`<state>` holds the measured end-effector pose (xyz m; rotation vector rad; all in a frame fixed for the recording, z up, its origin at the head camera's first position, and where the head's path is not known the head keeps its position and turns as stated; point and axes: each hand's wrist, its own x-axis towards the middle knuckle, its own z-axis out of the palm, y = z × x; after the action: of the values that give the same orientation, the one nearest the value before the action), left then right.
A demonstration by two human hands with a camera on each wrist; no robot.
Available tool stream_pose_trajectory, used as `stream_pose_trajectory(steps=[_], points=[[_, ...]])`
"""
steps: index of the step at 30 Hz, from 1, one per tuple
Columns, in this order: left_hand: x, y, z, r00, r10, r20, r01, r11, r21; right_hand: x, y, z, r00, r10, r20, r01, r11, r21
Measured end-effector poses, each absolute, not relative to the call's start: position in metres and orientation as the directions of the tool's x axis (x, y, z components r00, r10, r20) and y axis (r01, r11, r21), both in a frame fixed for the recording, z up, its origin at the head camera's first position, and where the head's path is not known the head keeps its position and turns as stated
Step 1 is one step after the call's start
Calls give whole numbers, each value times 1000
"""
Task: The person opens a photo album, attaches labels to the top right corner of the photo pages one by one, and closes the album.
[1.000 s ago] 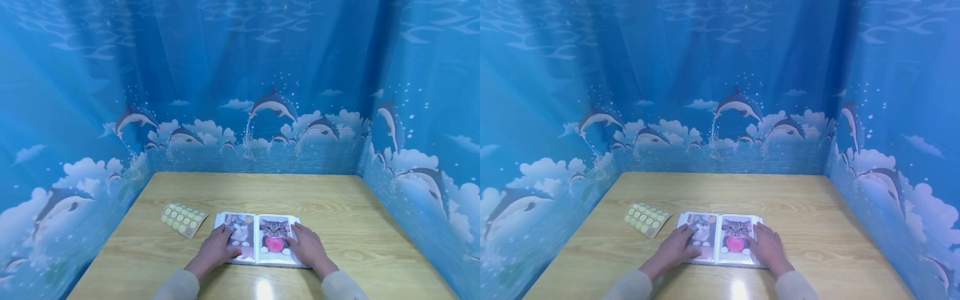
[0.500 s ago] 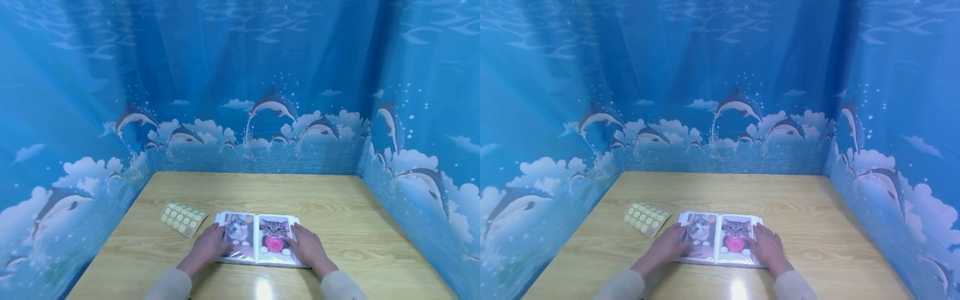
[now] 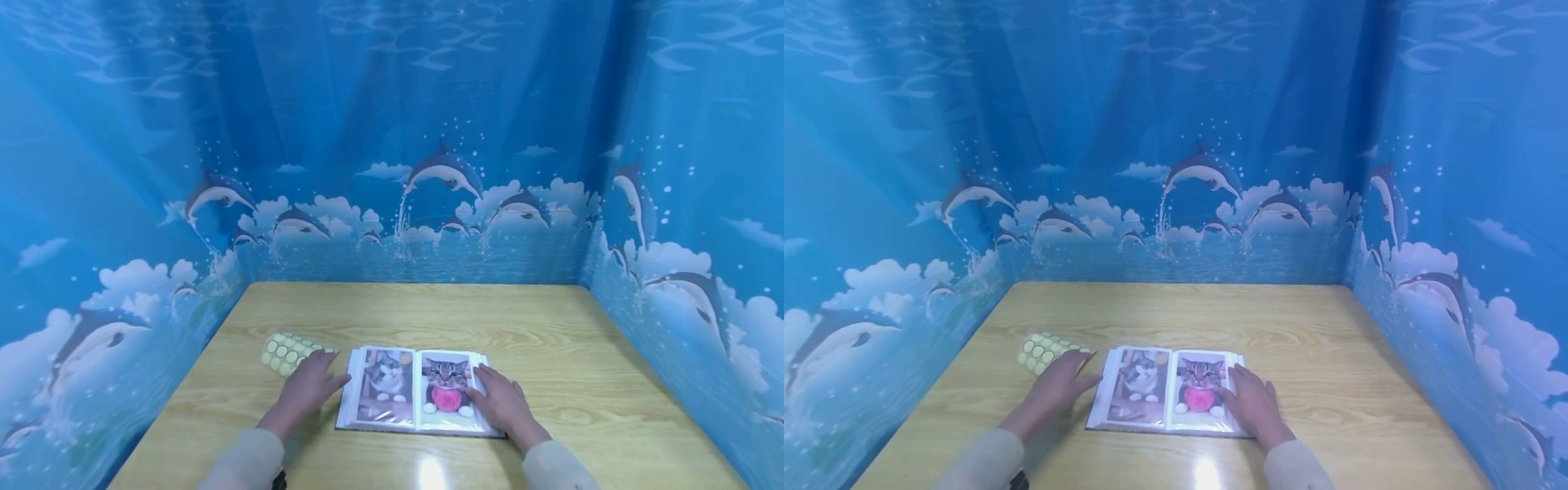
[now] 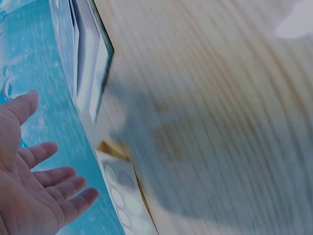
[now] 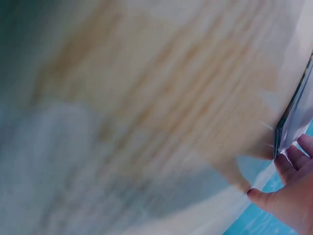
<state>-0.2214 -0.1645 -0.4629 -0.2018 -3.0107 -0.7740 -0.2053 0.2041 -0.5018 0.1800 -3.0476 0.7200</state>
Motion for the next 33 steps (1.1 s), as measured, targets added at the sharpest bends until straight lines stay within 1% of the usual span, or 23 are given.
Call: stream_pose_trajectory(steps=[5,13,18,22,27,33], points=[[-224,-184,-463,-994,83,64,105,858,503,-205,207,-498,-992,-121,24,-117,866,-486],[-229,-210,-460,-996,43,73,74,865,497,-206,209,-495,-988,-125,92,-153,876,-457],[-231,-224,-454,-995,42,87,80,861,503,-207,211,-495,-985,-124,117,-167,830,-533],[-235,-232,-453,-996,33,81,69,865,497,-209,212,-496,-986,-121,114,-164,804,-572],[-240,-241,-451,-999,14,50,37,869,493,-210,212,-496,-988,-124,92,-155,798,-582],[-243,-252,-448,-999,-3,43,19,865,501,-210,210,-496,-990,-124,70,-141,797,-588]])
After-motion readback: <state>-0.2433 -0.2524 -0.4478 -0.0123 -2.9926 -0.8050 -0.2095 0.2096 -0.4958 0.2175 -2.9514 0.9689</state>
